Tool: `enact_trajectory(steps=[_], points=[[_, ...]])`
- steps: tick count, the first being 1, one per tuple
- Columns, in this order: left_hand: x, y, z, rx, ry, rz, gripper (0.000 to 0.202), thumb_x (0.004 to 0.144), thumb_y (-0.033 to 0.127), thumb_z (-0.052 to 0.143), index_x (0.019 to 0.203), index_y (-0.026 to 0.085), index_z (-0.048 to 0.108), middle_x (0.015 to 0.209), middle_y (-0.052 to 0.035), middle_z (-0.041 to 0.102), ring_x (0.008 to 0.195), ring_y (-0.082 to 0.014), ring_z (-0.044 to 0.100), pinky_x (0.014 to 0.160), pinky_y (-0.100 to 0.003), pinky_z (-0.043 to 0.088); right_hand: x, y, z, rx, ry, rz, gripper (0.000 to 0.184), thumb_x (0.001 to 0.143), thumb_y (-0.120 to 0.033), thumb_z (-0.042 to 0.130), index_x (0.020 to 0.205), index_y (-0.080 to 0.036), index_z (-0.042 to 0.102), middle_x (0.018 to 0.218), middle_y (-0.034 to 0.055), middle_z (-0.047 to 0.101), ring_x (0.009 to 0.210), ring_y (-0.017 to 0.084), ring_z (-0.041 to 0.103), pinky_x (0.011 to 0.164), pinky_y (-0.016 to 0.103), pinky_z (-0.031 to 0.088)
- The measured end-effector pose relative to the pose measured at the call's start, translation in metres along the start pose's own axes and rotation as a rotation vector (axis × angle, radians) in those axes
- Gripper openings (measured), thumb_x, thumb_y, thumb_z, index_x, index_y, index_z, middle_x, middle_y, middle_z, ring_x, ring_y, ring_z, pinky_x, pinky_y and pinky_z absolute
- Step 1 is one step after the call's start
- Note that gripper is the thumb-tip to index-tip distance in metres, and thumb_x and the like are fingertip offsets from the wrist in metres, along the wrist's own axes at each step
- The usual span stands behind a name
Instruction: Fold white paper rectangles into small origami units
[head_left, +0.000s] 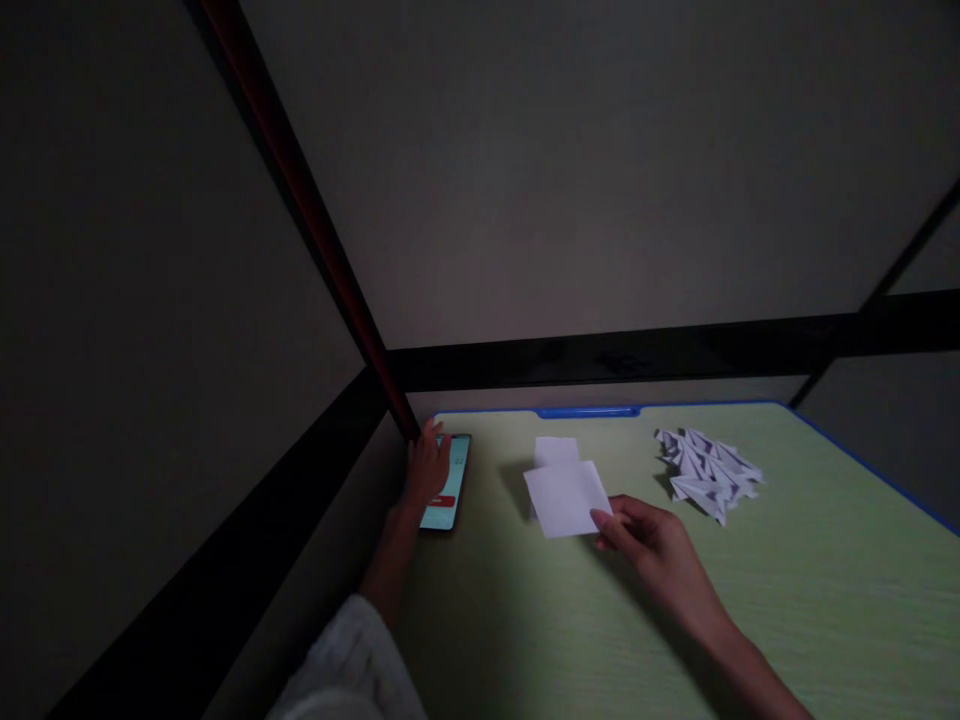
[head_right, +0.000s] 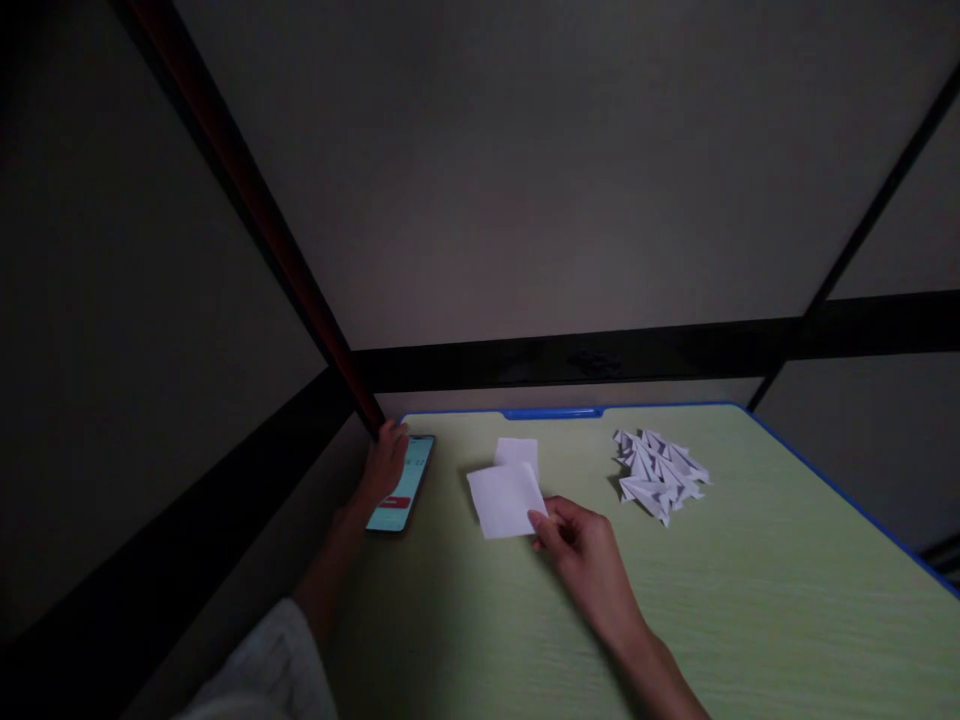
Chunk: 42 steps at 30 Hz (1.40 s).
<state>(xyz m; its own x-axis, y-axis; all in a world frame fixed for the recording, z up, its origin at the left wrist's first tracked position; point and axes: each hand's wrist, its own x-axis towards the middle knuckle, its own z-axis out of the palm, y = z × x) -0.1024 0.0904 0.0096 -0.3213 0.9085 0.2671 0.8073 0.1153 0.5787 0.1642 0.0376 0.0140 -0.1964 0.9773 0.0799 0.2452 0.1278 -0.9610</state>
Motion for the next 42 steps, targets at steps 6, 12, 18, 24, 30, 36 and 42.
enact_trajectory(steps=[6,12,18,24,30,36,42], points=[[-0.001,-0.018,-0.001,0.209,-0.026,0.088,0.035,0.081,0.017,0.029,0.115,0.011,0.034,0.105,-0.0138,0.058,0.106,-0.0214,0.048,0.097,-0.049,0.012,-0.001,-0.003,-0.001,-0.054,-0.010,-0.028,0.029,0.073,-0.039,0.046,0.061,-0.014,0.054,0.053,0.0005,0.053,0.051,0.013,0.048,0.046,0.022,0.035],[-0.025,-0.020,-0.034,-0.001,0.125,0.024,0.030,0.076,0.021,0.037,0.105,0.013,0.043,0.079,-0.0071,0.066,0.084,-0.0200,0.059,0.087,-0.041,0.034,-0.002,-0.007,-0.001,-0.085,-0.034,-0.032,0.029,0.074,-0.039,0.045,0.063,-0.014,0.055,0.054,0.0012,0.054,0.053,0.014,0.050,0.048,0.022,0.036],[-0.051,-0.022,-0.040,-0.357,0.305,0.034,0.027,0.077,0.027,0.036,0.101,0.015,0.042,0.082,-0.0056,0.061,0.073,-0.0168,0.061,0.066,-0.030,0.045,-0.001,-0.001,-0.002,-0.077,-0.052,-0.032,0.030,0.074,-0.041,0.046,0.062,-0.015,0.054,0.054,0.0011,0.053,0.052,0.014,0.049,0.048,0.023,0.036],[-0.064,-0.022,-0.033,-0.485,0.287,-0.055,0.027,0.079,0.029,0.034,0.102,0.017,0.038,0.074,0.0003,0.054,0.051,-0.0129,0.060,0.049,-0.024,0.043,0.000,0.001,-0.001,-0.080,-0.064,-0.020,0.030,0.073,-0.042,0.046,0.062,-0.015,0.054,0.054,0.0008,0.052,0.052,0.014,0.049,0.047,0.023,0.036],[-0.065,-0.029,-0.033,-0.444,0.259,-0.144,0.025,0.078,0.025,0.032,0.102,0.017,0.036,0.064,0.0049,0.051,0.042,-0.0105,0.057,0.046,-0.022,0.042,0.000,0.005,-0.001,-0.088,-0.082,-0.024,0.031,0.073,-0.042,0.046,0.065,-0.014,0.056,0.059,0.0025,0.055,0.054,0.015,0.050,0.048,0.024,0.038],[-0.065,-0.029,-0.028,-0.468,0.213,-0.107,0.025,0.078,0.024,0.031,0.102,0.017,0.035,0.060,0.0065,0.049,0.045,-0.0112,0.058,0.048,-0.024,0.044,0.000,0.004,-0.002,-0.105,-0.085,-0.023,0.031,0.074,-0.042,0.045,0.066,-0.014,0.057,0.058,0.0020,0.056,0.054,0.014,0.051,0.048,0.023,0.037],[-0.065,-0.033,-0.023,-0.452,0.169,-0.095,0.025,0.078,0.023,0.033,0.102,0.016,0.037,0.060,0.0067,0.050,0.047,-0.0118,0.059,0.050,-0.023,0.043,-0.001,0.000,-0.001,-0.102,-0.093,-0.015,0.031,0.073,-0.042,0.045,0.063,-0.014,0.055,0.057,0.0015,0.055,0.054,0.014,0.050,0.047,0.023,0.036]])
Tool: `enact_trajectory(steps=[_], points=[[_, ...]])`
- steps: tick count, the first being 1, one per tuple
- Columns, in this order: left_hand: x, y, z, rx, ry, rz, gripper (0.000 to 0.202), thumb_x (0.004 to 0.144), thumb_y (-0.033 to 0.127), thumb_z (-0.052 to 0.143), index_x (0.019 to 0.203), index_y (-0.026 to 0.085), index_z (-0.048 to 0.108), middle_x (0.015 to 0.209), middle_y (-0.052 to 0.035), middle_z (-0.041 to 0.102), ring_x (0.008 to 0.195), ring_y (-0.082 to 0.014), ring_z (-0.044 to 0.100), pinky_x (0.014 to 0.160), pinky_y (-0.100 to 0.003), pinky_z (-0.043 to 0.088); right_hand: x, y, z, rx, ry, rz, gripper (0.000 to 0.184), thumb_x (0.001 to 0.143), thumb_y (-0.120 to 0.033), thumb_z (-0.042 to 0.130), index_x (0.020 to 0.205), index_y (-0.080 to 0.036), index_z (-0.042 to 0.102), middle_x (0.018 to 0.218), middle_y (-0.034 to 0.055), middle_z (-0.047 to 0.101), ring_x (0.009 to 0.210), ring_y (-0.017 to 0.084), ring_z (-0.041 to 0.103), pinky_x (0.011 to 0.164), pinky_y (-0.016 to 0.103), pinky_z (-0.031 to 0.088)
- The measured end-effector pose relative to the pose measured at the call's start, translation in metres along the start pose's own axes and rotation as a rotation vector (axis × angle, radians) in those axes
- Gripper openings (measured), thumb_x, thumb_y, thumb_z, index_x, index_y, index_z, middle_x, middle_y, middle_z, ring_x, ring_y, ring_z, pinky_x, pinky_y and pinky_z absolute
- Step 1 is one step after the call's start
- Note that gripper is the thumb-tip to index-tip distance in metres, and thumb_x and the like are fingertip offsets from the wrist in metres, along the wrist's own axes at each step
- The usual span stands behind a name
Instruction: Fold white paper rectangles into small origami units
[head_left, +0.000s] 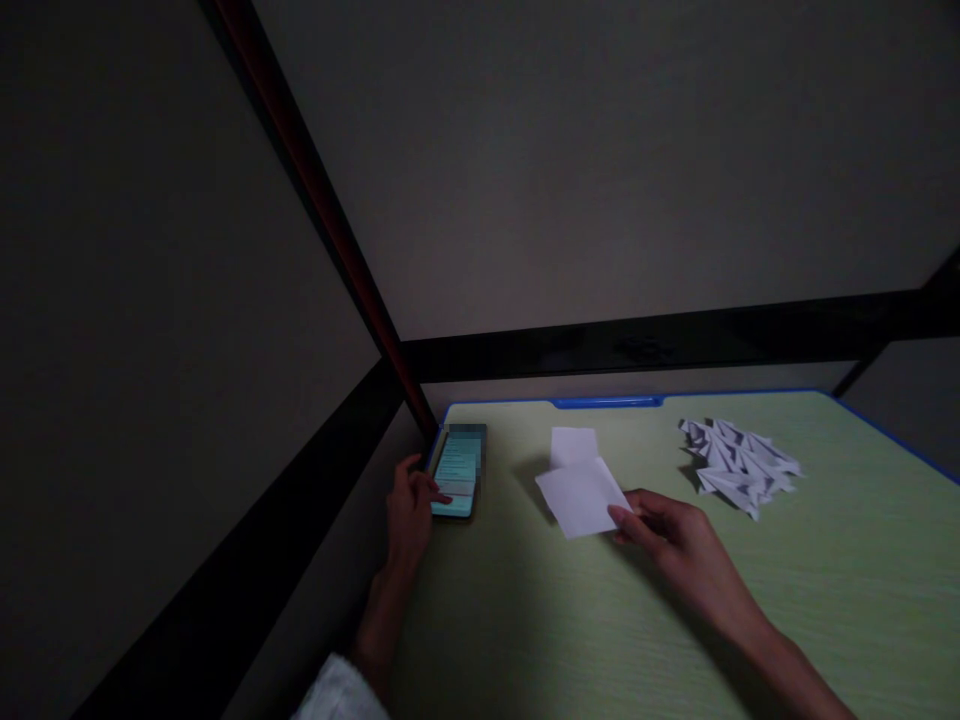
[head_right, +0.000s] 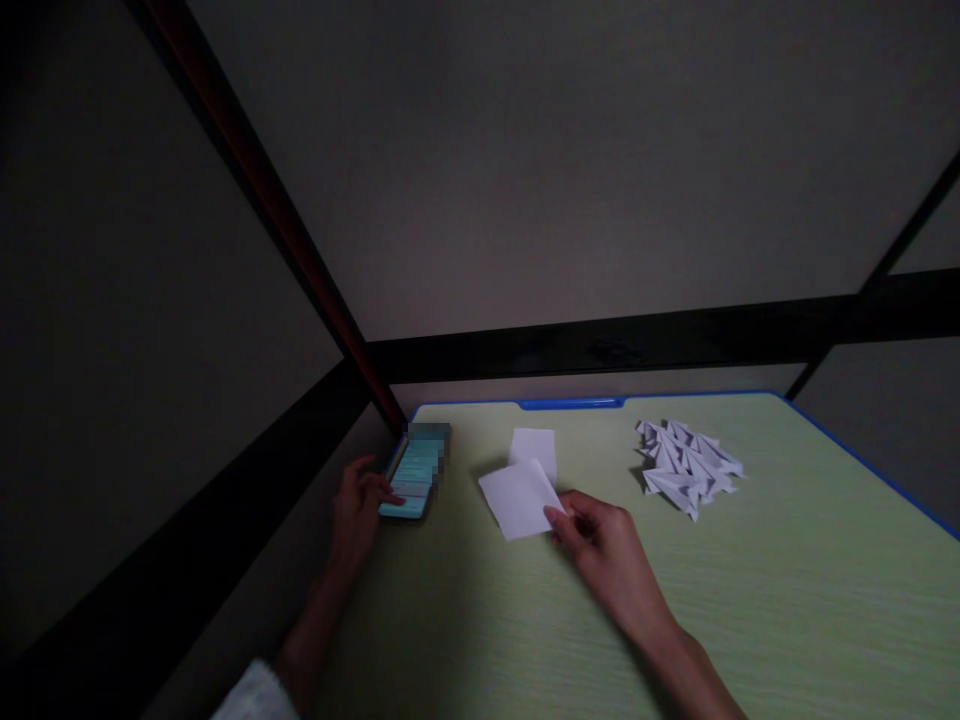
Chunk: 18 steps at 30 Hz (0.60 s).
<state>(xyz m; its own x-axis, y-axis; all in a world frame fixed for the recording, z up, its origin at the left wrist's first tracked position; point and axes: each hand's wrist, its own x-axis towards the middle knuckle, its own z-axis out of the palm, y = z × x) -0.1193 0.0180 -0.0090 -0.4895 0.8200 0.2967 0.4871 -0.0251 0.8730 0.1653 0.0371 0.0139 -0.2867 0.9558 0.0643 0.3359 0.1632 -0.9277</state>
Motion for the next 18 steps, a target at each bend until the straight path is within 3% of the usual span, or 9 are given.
enact_trajectory(steps=[5,8,9,11,13,15,18], points=[[-0.001,0.007,0.000,-0.079,0.101,0.005,0.026,0.077,0.028,0.039,0.100,0.016,0.039,0.063,0.0047,0.053,0.052,-0.0128,0.060,0.055,-0.025,0.044,0.001,0.000,0.000,0.040,0.012,0.006,0.030,0.072,-0.042,0.047,0.061,-0.015,0.053,0.053,0.0005,0.053,0.053,0.014,0.049,0.048,0.023,0.036],[-0.011,0.026,0.017,-0.302,0.153,-0.029,0.029,0.073,0.034,0.045,0.096,0.016,0.041,0.066,0.0029,0.055,0.054,-0.0131,0.060,0.056,-0.026,0.045,0.001,-0.004,-0.001,0.117,0.036,0.035,0.029,0.069,-0.043,0.050,0.060,-0.015,0.052,0.053,0.0005,0.054,0.053,0.015,0.051,0.050,0.024,0.037],[-0.018,0.034,0.027,-0.397,0.089,-0.063,0.029,0.073,0.037,0.045,0.092,0.016,0.043,0.065,0.0023,0.055,0.053,-0.0131,0.059,0.056,-0.026,0.046,0.001,-0.005,0.000,0.156,0.042,0.052,0.029,0.068,-0.043,0.051,0.061,-0.016,0.051,0.053,0.0007,0.055,0.054,0.015,0.052,0.051,0.024,0.038],[-0.033,0.051,0.051,-0.578,-0.176,-0.180,0.033,0.070,0.044,0.046,0.084,0.014,0.047,0.065,-0.0016,0.059,0.054,-0.0141,0.059,0.056,-0.027,0.047,0.001,-0.005,0.002,0.254,0.044,0.084,0.027,0.067,-0.043,0.053,0.066,-0.016,0.050,0.055,0.0012,0.057,0.056,0.015,0.055,0.053,0.024,0.039],[-0.048,0.065,0.073,-0.632,-0.347,-0.286,0.039,0.064,0.047,0.053,0.083,0.014,0.050,0.072,-0.0046,0.061,0.059,-0.0148,0.060,0.053,-0.025,0.047,0.002,-0.003,0.006,0.358,0.025,0.102,0.027,0.065,-0.042,0.056,0.071,-0.016,0.047,0.054,0.0007,0.059,0.054,0.014,0.055,0.053,0.024,0.040],[-0.059,0.074,0.090,-0.615,-0.407,-0.361,0.042,0.057,0.049,0.058,0.077,0.012,0.052,0.069,-0.0050,0.061,0.054,-0.0146,0.058,0.043,-0.022,0.045,0.003,0.000,0.010,0.431,-0.007,0.104,0.029,0.063,-0.041,0.058,0.070,-0.018,0.041,0.048,-0.0013,0.058,0.048,0.013,0.053,0.048,0.023,0.038],[-0.066,0.075,0.099,-0.625,-0.476,-0.442,0.053,0.056,0.057,0.054,0.080,0.009,0.055,0.059,-0.0059,0.062,0.045,-0.0137,0.056,0.038,-0.022,0.041,0.004,0.005,0.015,0.460,-0.053,0.097,0.030,0.064,-0.040,0.059,0.071,-0.019,0.039,0.045,-0.0034,0.056,0.042,0.011,0.050,0.044,0.021,0.035]])
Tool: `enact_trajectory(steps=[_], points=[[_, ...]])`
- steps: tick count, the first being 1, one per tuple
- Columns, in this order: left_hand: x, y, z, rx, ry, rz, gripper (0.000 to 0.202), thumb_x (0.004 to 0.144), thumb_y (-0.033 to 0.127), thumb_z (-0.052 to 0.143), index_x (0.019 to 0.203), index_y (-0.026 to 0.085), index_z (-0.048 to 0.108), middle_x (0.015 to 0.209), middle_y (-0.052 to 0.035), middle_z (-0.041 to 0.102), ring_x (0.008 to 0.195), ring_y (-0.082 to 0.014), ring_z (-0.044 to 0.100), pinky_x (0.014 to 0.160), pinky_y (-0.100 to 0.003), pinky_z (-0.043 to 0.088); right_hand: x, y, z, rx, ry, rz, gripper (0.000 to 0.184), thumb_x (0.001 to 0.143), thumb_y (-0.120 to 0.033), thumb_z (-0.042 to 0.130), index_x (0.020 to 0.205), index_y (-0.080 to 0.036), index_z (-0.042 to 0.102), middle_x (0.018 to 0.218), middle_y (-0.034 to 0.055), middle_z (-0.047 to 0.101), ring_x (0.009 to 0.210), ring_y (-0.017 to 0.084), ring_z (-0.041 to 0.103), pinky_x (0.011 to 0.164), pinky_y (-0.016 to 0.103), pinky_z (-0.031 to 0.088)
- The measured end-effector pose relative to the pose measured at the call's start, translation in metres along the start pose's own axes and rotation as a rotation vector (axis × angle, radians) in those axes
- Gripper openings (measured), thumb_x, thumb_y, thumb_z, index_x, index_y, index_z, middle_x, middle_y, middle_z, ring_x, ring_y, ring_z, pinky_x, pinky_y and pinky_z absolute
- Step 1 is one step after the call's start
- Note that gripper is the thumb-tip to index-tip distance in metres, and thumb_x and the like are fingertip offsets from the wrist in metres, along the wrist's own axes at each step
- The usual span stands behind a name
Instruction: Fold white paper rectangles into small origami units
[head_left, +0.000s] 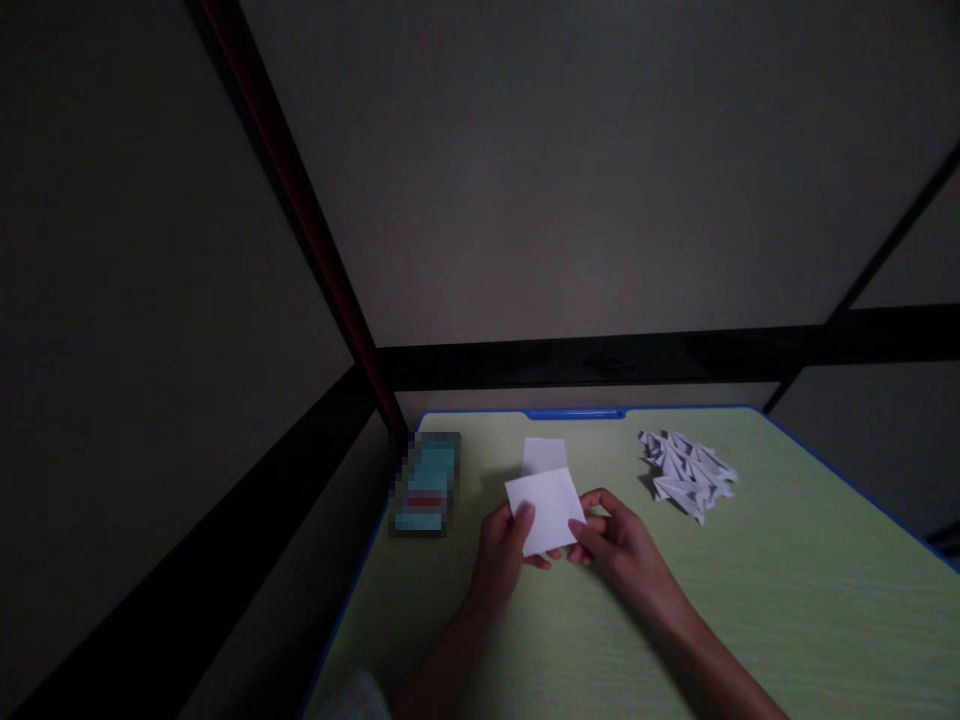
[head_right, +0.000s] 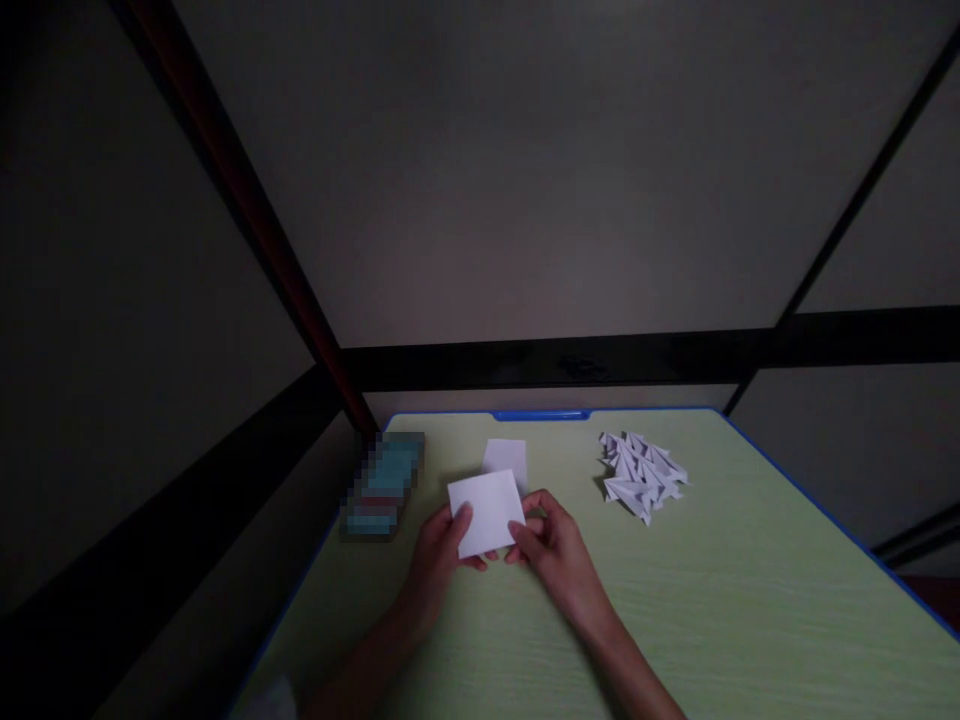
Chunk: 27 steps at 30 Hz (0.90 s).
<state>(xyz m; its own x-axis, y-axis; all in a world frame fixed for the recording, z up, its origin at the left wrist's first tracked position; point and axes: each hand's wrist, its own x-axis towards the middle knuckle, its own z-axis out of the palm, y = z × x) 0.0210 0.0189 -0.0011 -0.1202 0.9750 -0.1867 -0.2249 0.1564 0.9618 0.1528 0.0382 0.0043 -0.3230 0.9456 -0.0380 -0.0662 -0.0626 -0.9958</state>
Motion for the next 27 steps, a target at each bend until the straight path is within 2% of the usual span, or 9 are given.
enact_trajectory(steps=[3,5,10,14,18,22,24,27], points=[[0.002,-0.003,-0.005,-0.105,-0.024,-0.097,0.067,0.056,0.068,0.043,0.082,0.008,0.057,0.060,-0.0085,0.063,0.043,-0.0144,0.056,0.036,-0.022,0.039,0.001,0.001,-0.001,0.018,-0.003,0.015,0.029,0.063,-0.039,0.059,0.070,-0.018,0.040,0.041,-0.0052,0.053,0.037,0.009,0.047,0.041,0.020,0.033],[0.002,-0.004,-0.008,-0.133,-0.045,-0.105,0.067,0.058,0.068,0.040,0.081,0.007,0.057,0.062,-0.0095,0.064,0.043,-0.0146,0.056,0.036,-0.021,0.038,0.001,0.001,-0.001,0.048,0.011,0.020,0.030,0.062,-0.039,0.060,0.069,-0.018,0.040,0.041,-0.0053,0.052,0.036,0.009,0.047,0.039,0.019,0.032],[-0.001,-0.004,-0.005,-0.098,-0.022,-0.062,0.052,0.060,0.057,0.050,0.080,0.010,0.056,0.068,-0.0100,0.066,0.043,-0.0141,0.058,0.037,-0.020,0.039,0.000,0.001,-0.002,0.095,0.061,-0.013,0.029,0.065,-0.035,0.060,0.080,-0.018,0.042,0.047,-0.0039,0.054,0.042,0.010,0.051,0.041,0.020,0.034],[-0.003,0.001,-0.002,-0.071,-0.050,-0.063,0.040,0.060,0.044,0.057,0.080,0.010,0.059,0.063,-0.0078,0.065,0.045,-0.0131,0.057,0.039,-0.019,0.039,-0.003,-0.002,0.002,0.046,0.060,-0.093,0.029,0.070,-0.032,0.055,0.092,-0.019,0.041,0.059,-0.0015,0.057,0.050,0.012,0.053,0.045,0.022,0.038],[-0.002,0.002,-0.006,-0.008,-0.048,-0.029,0.029,0.057,0.032,0.061,0.076,0.009,0.062,0.063,-0.0068,0.065,0.046,-0.0125,0.056,0.042,-0.020,0.040,-0.005,-0.009,0.000,0.006,0.013,-0.121,0.018,0.069,-0.030,0.055,0.082,-0.018,0.051,0.071,0.0020,0.059,0.055,0.012,0.054,0.050,0.024,0.040],[0.005,-0.002,-0.015,-0.017,0.001,0.037,0.028,0.058,0.032,0.060,0.074,0.009,0.061,0.059,-0.0032,0.061,0.048,-0.0116,0.053,0.044,-0.020,0.038,-0.006,-0.013,-0.010,-0.036,-0.105,-0.158,0.008,0.065,-0.021,0.055,0.063,-0.016,0.061,0.090,0.0056,0.059,0.076,0.018,0.055,0.062,0.027,0.040],[0.007,-0.003,-0.019,-0.018,0.009,0.069,0.025,0.059,0.033,0.060,0.067,0.010,0.060,0.056,-0.0009,0.057,0.049,-0.0102,0.050,0.044,-0.019,0.036,-0.006,-0.013,-0.014,-0.066,-0.139,-0.169,0.009,0.062,-0.017,0.055,0.062,-0.016,0.064,0.087,0.0046,0.060,0.080,0.019,0.053,0.066,0.027,0.039],[0.008,-0.002,-0.021,0.029,0.029,0.104,0.022,0.059,0.033,0.060,0.057,0.011,0.056,0.049,0.0021,0.051,0.045,-0.0073,0.042,0.041,-0.017,0.030,-0.006,-0.012,-0.015,-0.099,-0.150,-0.143,0.015,0.064,-0.019,0.051,0.066,-0.017,0.066,0.074,0.0029,0.061,0.072,0.018,0.053,0.064,0.027,0.038]])
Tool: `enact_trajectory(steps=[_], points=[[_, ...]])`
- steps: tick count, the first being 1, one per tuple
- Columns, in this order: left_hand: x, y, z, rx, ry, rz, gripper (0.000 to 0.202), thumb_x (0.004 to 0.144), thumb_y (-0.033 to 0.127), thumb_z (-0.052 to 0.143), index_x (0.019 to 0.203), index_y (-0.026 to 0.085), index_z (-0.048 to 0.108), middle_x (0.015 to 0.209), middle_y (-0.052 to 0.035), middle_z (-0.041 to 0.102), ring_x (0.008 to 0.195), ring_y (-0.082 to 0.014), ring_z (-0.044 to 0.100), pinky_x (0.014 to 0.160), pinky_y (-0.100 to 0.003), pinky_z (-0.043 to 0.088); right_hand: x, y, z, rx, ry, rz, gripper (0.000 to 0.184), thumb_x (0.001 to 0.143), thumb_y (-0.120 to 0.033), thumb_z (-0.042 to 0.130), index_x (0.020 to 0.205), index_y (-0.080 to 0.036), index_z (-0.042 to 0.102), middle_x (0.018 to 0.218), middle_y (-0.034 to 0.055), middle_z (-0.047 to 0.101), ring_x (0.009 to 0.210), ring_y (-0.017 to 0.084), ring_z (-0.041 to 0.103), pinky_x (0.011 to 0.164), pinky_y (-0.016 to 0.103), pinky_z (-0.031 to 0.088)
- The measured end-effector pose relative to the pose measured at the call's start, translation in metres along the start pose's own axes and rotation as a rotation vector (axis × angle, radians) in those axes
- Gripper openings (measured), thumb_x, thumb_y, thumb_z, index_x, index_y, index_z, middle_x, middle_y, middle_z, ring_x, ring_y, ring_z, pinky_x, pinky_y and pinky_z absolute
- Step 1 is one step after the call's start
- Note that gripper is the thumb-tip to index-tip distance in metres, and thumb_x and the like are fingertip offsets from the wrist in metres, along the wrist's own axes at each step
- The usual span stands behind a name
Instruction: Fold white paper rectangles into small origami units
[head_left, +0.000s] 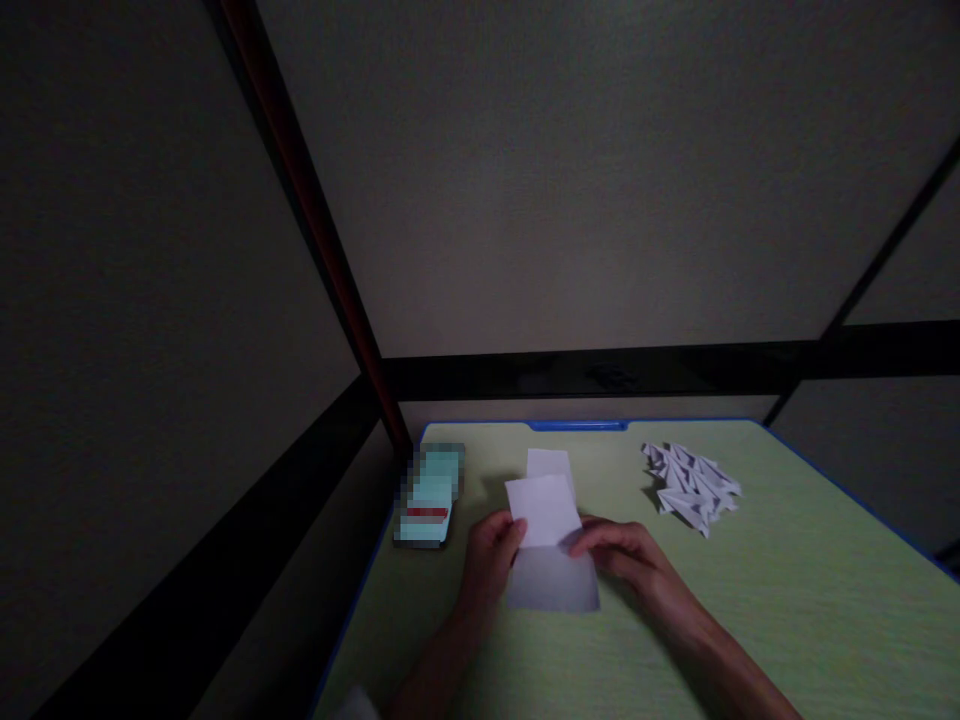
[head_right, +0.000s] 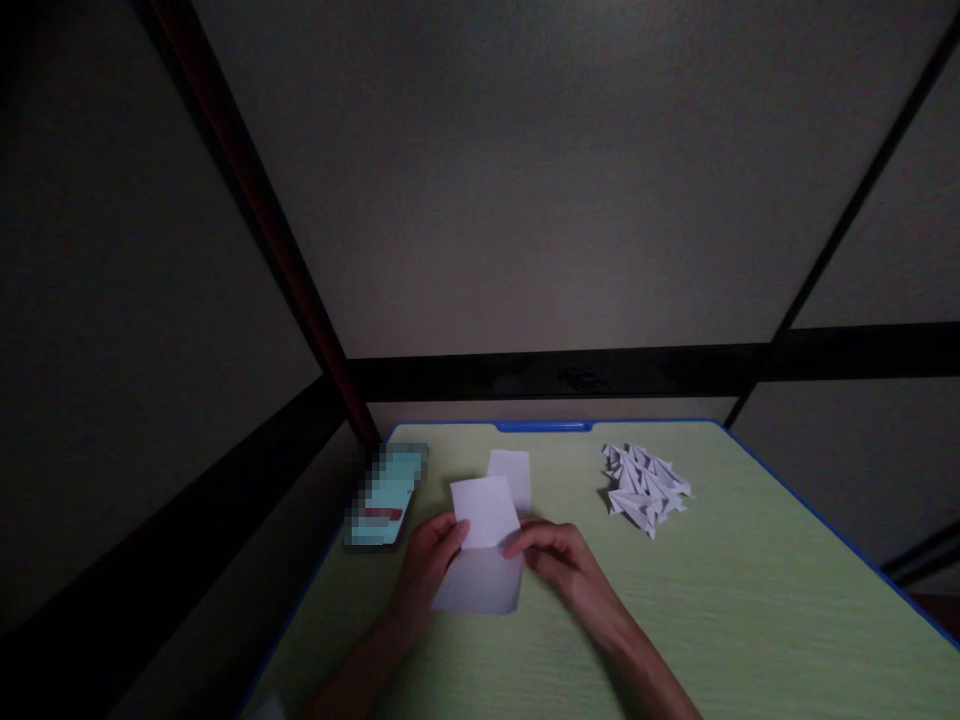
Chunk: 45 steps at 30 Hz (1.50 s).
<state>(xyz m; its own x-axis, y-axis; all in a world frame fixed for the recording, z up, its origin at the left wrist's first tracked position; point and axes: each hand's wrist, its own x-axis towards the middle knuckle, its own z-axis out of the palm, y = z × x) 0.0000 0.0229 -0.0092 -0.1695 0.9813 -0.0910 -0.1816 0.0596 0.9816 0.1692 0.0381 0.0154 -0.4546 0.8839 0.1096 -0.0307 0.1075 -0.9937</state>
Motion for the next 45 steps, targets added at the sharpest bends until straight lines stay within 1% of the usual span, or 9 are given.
enact_trajectory(steps=[4,8,17,24,29,32,35,40,45], points=[[-0.002,0.001,0.002,0.034,-0.024,0.001,0.019,0.054,0.028,0.063,0.052,0.012,0.054,0.047,0.0020,0.052,0.044,-0.0078,0.042,0.042,-0.018,0.028,0.002,0.003,0.006,-0.041,0.034,0.074,0.019,0.068,-0.029,0.052,0.066,-0.015,0.065,0.062,0.0010,0.059,0.059,0.014,0.050,0.056,0.023,0.036],[-0.003,0.000,0.003,-0.007,-0.018,-0.010,0.016,0.052,0.025,0.064,0.056,0.012,0.056,0.051,-0.0004,0.056,0.047,-0.0102,0.046,0.045,-0.020,0.031,0.004,0.011,0.010,-0.033,0.039,0.114,0.022,0.061,-0.034,0.062,0.072,-0.015,0.060,0.052,-0.0033,0.051,0.048,0.009,0.044,0.045,0.020,0.031],[-0.004,0.004,0.001,0.010,0.095,0.053,0.012,0.053,0.021,0.063,0.052,0.012,0.055,0.048,0.0015,0.054,0.046,-0.0087,0.044,0.044,-0.019,0.031,0.004,0.002,0.007,0.056,0.109,0.085,0.023,0.066,-0.035,0.060,0.075,-0.014,0.062,0.063,0.0003,0.057,0.055,0.010,0.048,0.051,0.021,0.035],[-0.003,-0.001,0.000,0.020,0.008,0.054,0.012,0.056,0.022,0.061,0.058,0.011,0.057,0.050,-0.0001,0.056,0.047,-0.0103,0.047,0.045,-0.020,0.032,0.006,0.005,0.013,0.013,0.107,0.125,0.025,0.058,-0.035,0.065,0.065,-0.013,0.055,0.045,-0.0058,0.044,0.043,0.006,0.037,0.042,0.019,0.026],[-0.004,-0.004,0.001,0.053,-0.073,0.025,0.013,0.057,0.022,0.060,0.059,0.009,0.058,0.053,-0.0019,0.057,0.049,-0.0114,0.049,0.046,-0.020,0.034,0.009,0.015,0.012,0.131,0.244,0.098,0.032,0.057,-0.038,0.065,0.065,-0.018,0.042,0.045,-0.0075,0.044,0.041,0.006,0.037,0.040,0.017,0.026],[-0.005,-0.005,0.004,0.103,-0.126,0.032,0.016,0.061,0.022,0.057,0.069,0.008,0.060,0.058,-0.0034,0.060,0.056,-0.0140,0.052,0.049,-0.021,0.037,0.010,0.022,0.012,0.140,0.174,0.165,0.033,0.059,-0.043,0.063,0.070,-0.017,0.046,0.042,-0.0072,0.043,0.037,0.006,0.035,0.037,0.017,0.023],[-0.009,-0.004,0.007,0.268,-0.130,0.150,0.020,0.069,0.022,0.049,0.077,0.009,0.061,0.067,-0.0049,0.061,0.064,-0.0160,0.054,0.055,-0.023,0.041,0.010,0.026,0.014,0.127,0.141,0.188,0.034,0.061,-0.046,0.059,0.059,-0.014,0.047,0.047,-0.0038,0.045,0.040,0.006,0.035,0.037,0.017,0.023],[-0.018,0.005,0.007,0.503,-0.320,0.416,0.040,0.076,0.011,0.035,0.112,0.018,0.051,0.105,-0.0067,0.056,0.096,-0.0174,0.049,0.086,-0.028,0.038,0.008,0.025,0.020,0.130,0.142,0.198,0.035,0.063,-0.048,0.055,0.058,-0.013,0.050,0.049,-0.0033,0.045,0.043,0.007,0.034,0.040,0.018,0.024],[-0.023,0.003,0.007,0.697,-0.360,0.369,0.059,0.070,-0.002,0.028,0.122,0.023,0.038,0.110,-0.0065,0.052,0.097,-0.0155,0.050,0.086,-0.025,0.038,0.007,0.024,0.023,0.074,0.165,0.117,0.032,0.069,-0.044,0.051,0.059,-0.014,0.049,0.051,-0.0038,0.042,0.048,0.008,0.037,0.044,0.019,0.028]])
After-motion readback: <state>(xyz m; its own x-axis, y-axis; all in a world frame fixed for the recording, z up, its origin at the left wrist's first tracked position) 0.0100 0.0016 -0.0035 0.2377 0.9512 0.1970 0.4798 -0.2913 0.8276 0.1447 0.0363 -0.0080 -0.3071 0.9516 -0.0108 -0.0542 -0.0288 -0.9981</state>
